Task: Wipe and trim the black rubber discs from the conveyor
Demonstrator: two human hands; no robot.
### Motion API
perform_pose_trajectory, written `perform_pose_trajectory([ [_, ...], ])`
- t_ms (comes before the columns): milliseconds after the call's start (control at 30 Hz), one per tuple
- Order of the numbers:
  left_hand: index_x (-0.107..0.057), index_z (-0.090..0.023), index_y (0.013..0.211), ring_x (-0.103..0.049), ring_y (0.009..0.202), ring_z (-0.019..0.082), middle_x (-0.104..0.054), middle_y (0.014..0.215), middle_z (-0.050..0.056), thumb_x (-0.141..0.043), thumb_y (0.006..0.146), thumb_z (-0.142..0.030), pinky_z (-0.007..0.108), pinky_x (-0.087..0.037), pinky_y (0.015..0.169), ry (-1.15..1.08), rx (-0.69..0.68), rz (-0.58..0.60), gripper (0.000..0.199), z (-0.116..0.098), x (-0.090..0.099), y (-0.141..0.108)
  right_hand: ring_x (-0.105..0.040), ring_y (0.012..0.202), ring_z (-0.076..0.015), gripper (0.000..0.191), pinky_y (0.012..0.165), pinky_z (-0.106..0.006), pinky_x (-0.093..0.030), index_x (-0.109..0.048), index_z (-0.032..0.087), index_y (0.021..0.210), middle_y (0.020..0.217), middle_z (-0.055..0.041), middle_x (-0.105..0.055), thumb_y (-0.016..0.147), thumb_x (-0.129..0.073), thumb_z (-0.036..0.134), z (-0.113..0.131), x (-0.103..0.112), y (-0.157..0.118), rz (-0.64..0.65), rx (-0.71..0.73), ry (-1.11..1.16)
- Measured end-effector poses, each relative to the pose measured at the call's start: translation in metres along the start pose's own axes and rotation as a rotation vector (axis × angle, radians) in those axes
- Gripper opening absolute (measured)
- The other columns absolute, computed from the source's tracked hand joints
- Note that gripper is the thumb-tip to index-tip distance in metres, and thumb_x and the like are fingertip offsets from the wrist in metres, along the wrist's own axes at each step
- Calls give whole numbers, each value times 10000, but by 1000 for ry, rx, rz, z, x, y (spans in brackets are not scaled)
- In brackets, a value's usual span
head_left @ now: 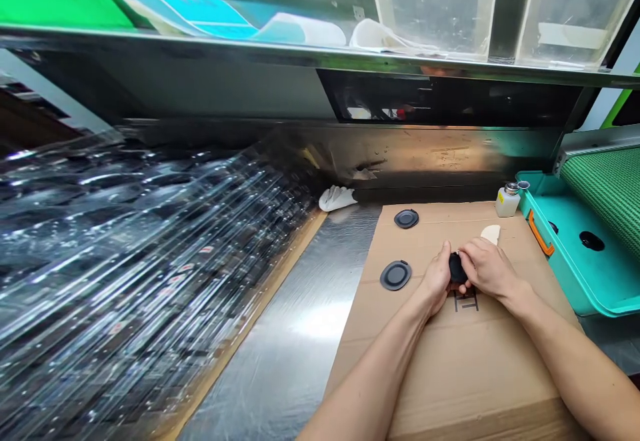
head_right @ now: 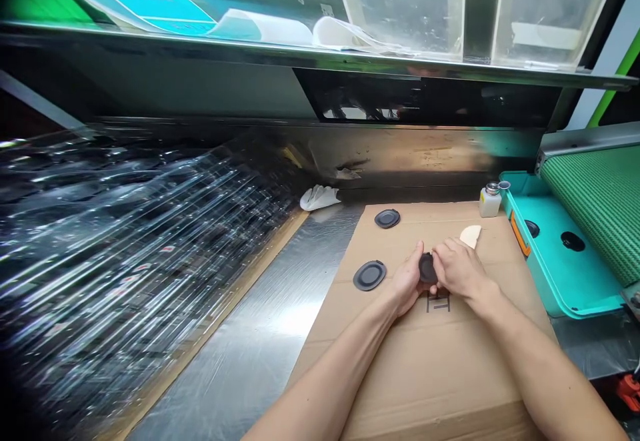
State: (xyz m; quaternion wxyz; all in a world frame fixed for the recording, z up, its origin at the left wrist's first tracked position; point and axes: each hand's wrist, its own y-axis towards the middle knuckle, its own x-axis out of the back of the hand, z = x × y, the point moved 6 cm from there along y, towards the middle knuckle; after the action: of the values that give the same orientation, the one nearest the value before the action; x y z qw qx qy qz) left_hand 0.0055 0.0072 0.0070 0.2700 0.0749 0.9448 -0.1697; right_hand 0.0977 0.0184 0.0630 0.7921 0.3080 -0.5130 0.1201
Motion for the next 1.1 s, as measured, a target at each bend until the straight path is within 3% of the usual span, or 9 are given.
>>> perform_pose_trajectory([
  [333, -674, -111, 797, -563, 374, 147, -631, 522, 84, -442, 920, -642, 228, -432, 357, 137, 54, 3, 593, 1, 2, 1, -584, 817, -191, 218, 767, -296, -444, -651, 177, 829, 839, -71, -639, 967, -483, 175, 2, 3, 3, 143, 54, -136],
  [633, -686, -101, 764, -568, 380, 154, -645, 533, 107, -415, 900, -690, 231, -406, 351, 259, 64, 9, 662, 3, 0, 2, -599, 825, -200, 221, 781, -299, -448, -656, 184, 809, 830, -76, -645, 961, -497, 165, 0, 7, 1, 189, 58, -115],
  [833, -681, -96, 827, -564, 389, 157, -651, 562, 113, -378, 918, -670, 239, -415, 368, 322, 71, 14, 656, 1, -1, 3, -604, 852, -193, 227, 784, -288, -447, -682, 193, 876, 859, -70, -655, 980, -480, 202, -5, 5, -1, 116, 35, -54],
  [900, -669, -90, 885, -561, 396, 153, -655, 584, 107, -350, 942, -620, 241, -420, 381, 270, 105, -2, 621, 1, 1, 3, -609, 875, -188, 225, 792, -278, -449, -697, 207, 934, 894, -65, -666, 987, -479, 225, -17, 17, 2, -2, -29, 3],
  [1000, -650, -86, 964, -554, 401, 149, -640, 601, 76, -338, 954, -527, 241, -407, 377, 198, 159, -7, 540, 2, 2, 4, -614, 926, -197, 259, 826, -284, -451, -705, 215, 1063, 978, -81, -669, 999, -458, 258, -50, 56, 15, -250, -205, -33],
  [1100, -639, -90, 981, -548, 397, 147, -623, 603, 57, -345, 944, -481, 241, -396, 368, 208, 144, 4, 491, 1, 2, 5, -620, 930, -224, 262, 820, -311, -456, -731, 204, 1044, 1003, -110, -657, 974, -486, 265, -92, 99, 43, -330, -437, -206],
])
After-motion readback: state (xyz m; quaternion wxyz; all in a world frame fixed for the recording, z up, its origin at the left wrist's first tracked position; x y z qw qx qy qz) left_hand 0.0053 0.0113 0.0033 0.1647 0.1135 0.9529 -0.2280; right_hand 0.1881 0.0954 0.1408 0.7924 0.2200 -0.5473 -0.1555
